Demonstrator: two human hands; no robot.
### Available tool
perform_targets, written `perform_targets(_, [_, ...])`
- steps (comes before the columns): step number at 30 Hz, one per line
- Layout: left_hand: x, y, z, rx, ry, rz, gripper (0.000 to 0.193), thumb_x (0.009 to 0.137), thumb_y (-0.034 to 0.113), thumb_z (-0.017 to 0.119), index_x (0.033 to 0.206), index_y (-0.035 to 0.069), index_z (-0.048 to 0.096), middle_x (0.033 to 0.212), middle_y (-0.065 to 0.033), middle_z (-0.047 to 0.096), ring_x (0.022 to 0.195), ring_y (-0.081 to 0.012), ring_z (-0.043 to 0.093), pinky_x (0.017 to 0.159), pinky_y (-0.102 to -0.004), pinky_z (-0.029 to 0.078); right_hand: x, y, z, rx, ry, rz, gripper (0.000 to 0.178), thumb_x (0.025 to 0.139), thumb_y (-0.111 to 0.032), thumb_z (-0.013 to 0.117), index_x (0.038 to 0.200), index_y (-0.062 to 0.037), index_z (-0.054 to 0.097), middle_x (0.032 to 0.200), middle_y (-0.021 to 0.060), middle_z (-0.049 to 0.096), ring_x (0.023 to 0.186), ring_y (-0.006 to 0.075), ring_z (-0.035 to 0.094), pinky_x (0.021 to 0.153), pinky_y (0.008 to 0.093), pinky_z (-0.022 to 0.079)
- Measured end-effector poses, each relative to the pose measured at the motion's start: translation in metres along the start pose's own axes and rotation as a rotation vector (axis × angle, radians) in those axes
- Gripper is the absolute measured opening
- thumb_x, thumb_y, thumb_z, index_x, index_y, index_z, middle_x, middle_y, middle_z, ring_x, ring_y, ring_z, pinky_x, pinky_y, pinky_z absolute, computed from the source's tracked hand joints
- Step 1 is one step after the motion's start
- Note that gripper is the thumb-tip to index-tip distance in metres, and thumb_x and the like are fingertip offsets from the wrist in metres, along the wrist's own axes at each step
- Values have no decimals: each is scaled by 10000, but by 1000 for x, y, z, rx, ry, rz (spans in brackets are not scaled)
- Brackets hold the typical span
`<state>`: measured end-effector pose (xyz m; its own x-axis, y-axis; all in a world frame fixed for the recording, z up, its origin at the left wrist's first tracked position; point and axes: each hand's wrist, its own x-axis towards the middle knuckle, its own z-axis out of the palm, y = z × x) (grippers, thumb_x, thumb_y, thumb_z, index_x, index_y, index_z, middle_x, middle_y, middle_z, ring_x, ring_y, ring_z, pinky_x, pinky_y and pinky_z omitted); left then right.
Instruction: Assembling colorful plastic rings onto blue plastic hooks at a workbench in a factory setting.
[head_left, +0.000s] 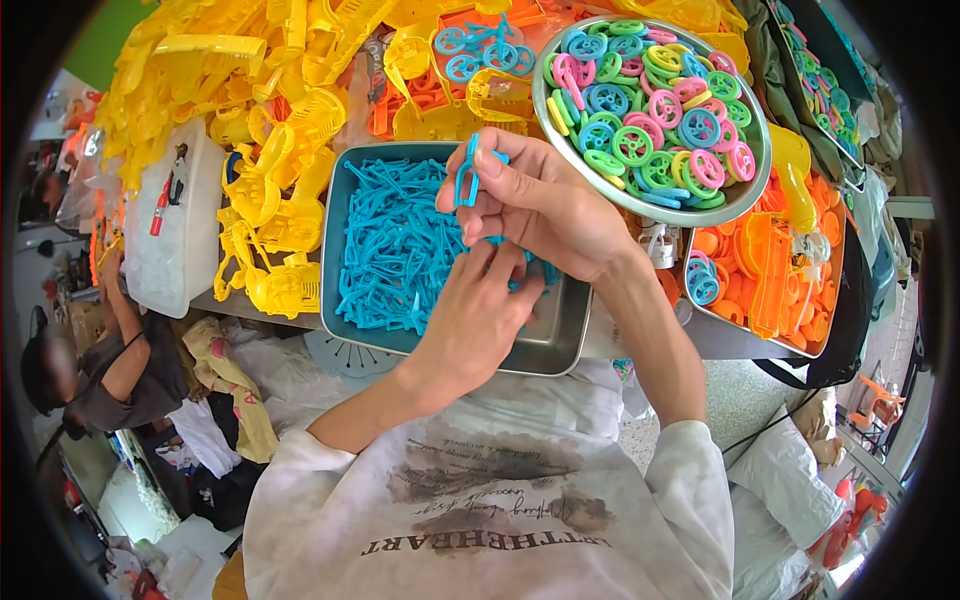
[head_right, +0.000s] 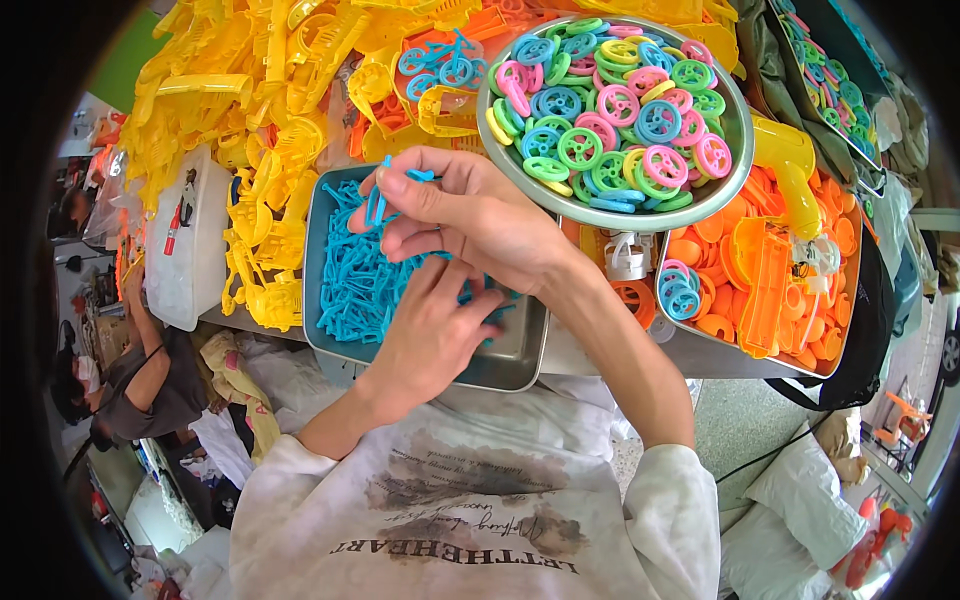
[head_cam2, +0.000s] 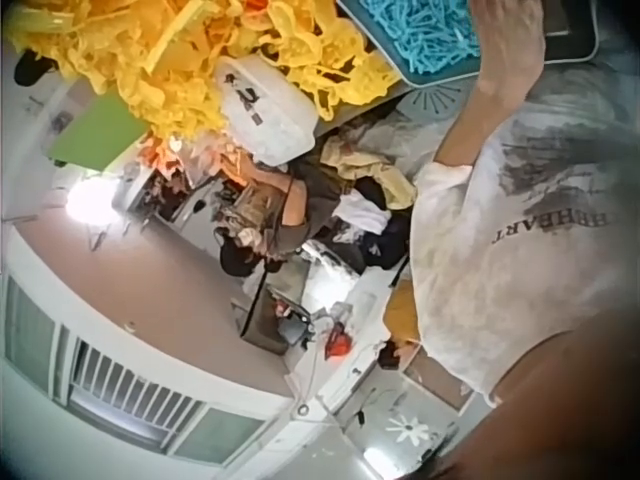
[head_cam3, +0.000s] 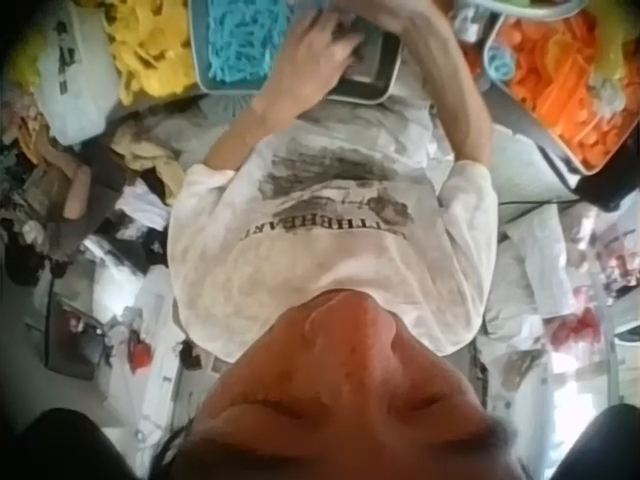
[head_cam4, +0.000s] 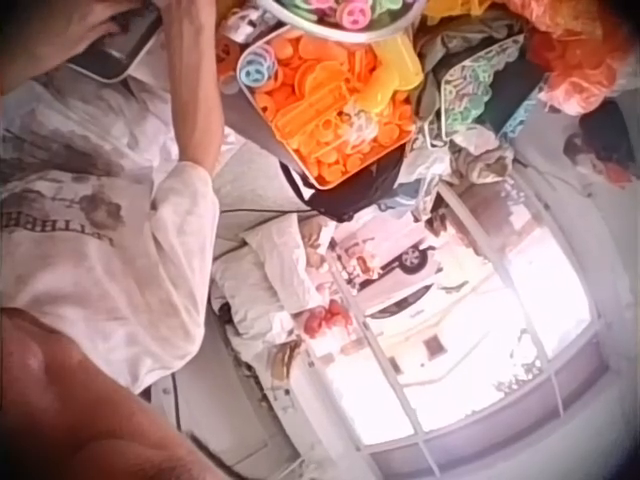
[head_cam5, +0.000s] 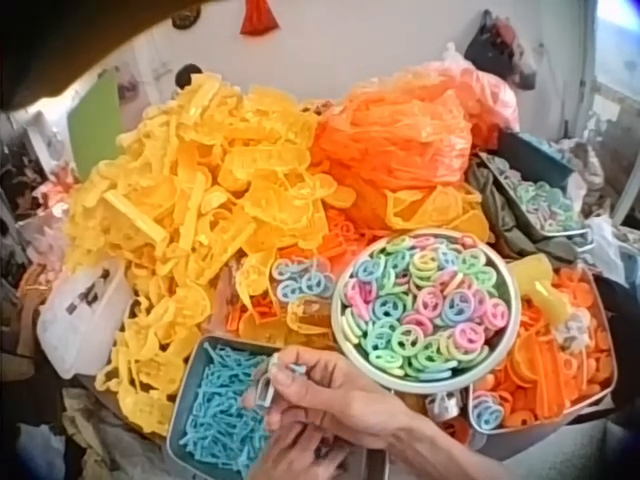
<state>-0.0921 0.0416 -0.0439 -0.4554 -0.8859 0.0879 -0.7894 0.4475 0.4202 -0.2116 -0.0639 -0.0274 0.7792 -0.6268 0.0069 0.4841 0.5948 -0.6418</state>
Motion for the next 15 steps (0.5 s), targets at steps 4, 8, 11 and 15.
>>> perform_targets(4, [0, -3, 9, -1, 15, 4, 236, 709, 53, 648, 940, 4, 638, 996, -122, 489, 954, -285, 466, 821, -389, 411, 2, 1, 3, -129, 49, 14, 230, 959, -281, 595, 1010, -61, 550, 992, 123, 642, 741, 132, 643, 692, 267, 557])
perform_targets(8, [-6, 0, 6, -32, 48, 24, 203, 744, 54, 625, 943, 12, 629, 1042, -105, 529, 979, -271, 475, 836, -390, 401, 2, 3, 10, -289, 141, -29, 202, 969, -239, 584, 1001, -46, 534, 996, 128, 648, 773, 142, 662, 672, 274, 573])
perform_targets(11, [-12, 5, -11, -192, 101, 16, 152, 799, 61, 650, 945, 22, 634, 989, -67, 594, 929, -246, 537, 816, -387, 433, 3, 11, 7, -431, 209, -109, 168, 973, -177, 574, 1003, -19, 524, 983, 122, 656, 793, 148, 662, 684, 280, 572])
perform_targets(15, [-24, 0, -52, -706, 127, -284, 165, 846, 14, 682, 1001, 19, 627, 918, -83, 637, 834, -222, 645, 724, -309, 510, 6, 19, 5, -627, 263, -205, 129, 946, -87, 597, 1000, 13, 536, 970, 117, 663, 807, 141, 661, 703, 269, 561])
